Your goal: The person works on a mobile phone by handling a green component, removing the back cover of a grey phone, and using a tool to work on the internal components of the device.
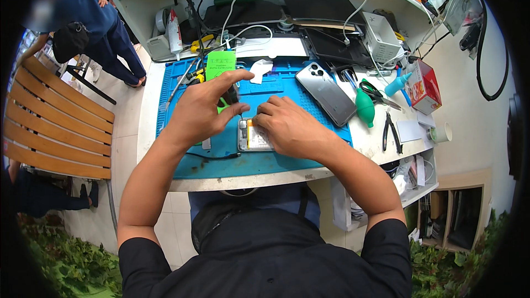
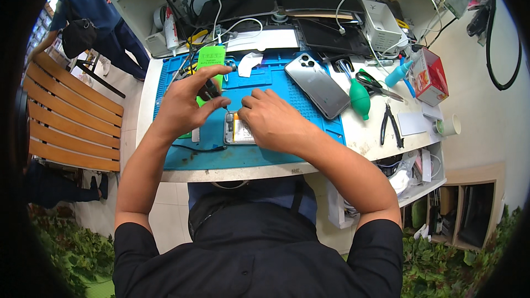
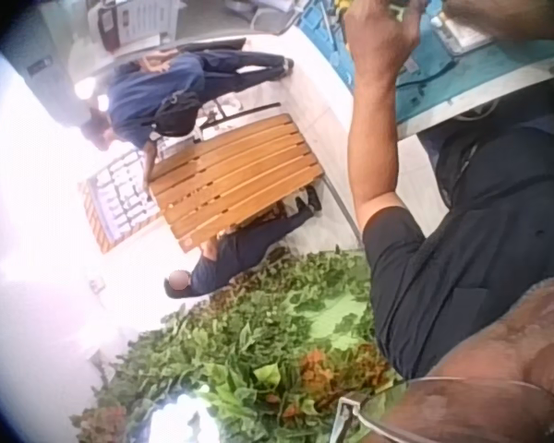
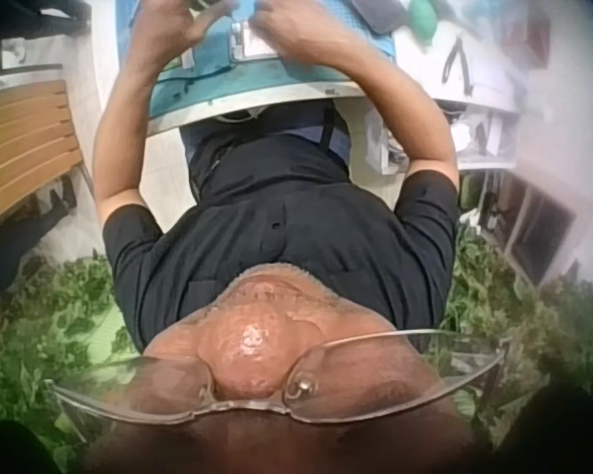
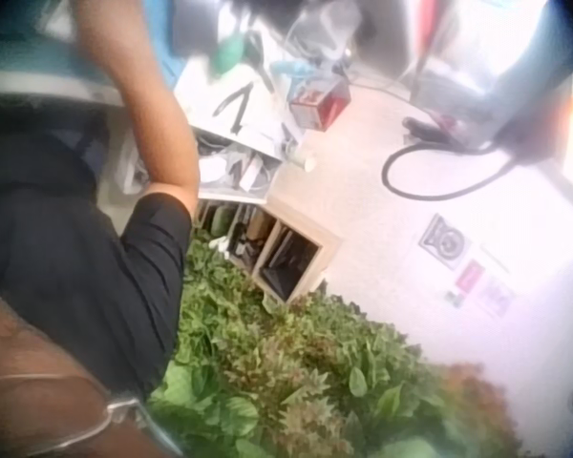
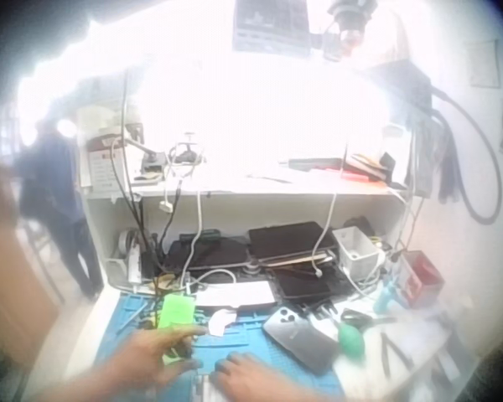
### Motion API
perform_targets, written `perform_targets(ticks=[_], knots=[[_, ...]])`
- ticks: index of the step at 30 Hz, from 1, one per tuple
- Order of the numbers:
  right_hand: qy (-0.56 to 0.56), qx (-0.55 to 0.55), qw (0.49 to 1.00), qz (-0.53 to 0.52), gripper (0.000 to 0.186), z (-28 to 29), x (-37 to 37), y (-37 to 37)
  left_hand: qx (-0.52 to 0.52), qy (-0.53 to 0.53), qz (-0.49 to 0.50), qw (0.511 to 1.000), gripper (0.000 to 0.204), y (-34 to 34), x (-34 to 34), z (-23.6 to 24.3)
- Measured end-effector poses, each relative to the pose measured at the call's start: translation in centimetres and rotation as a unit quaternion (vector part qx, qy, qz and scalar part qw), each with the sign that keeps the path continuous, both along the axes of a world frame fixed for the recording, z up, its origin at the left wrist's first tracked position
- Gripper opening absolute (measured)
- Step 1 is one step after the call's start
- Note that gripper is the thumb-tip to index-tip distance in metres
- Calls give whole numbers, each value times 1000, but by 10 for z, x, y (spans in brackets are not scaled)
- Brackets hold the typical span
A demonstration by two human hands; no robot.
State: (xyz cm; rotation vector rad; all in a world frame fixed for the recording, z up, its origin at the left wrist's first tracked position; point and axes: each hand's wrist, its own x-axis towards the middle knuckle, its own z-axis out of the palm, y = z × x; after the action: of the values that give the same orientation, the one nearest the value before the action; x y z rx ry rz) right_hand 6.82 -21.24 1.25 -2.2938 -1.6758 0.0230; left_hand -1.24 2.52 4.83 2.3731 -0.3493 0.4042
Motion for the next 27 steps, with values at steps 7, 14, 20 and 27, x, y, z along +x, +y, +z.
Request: perform_targets(ticks=[7,14,20,27], knots=[[31,39,999,-7,18,-4,6,7,-53,-43,-46,997,80,2,2,-16],[41,107,993,-35,14,-10,7,16,-152,-32,57,986,82,3,-3,-27],[76,88,992,-55,15,-17,8,22,-167,-40,45,984,83,-1,-4,-25],[54,65,994,-63,16,-4,11,1,-82,-59,27,994,81,-1,-2,-34]])
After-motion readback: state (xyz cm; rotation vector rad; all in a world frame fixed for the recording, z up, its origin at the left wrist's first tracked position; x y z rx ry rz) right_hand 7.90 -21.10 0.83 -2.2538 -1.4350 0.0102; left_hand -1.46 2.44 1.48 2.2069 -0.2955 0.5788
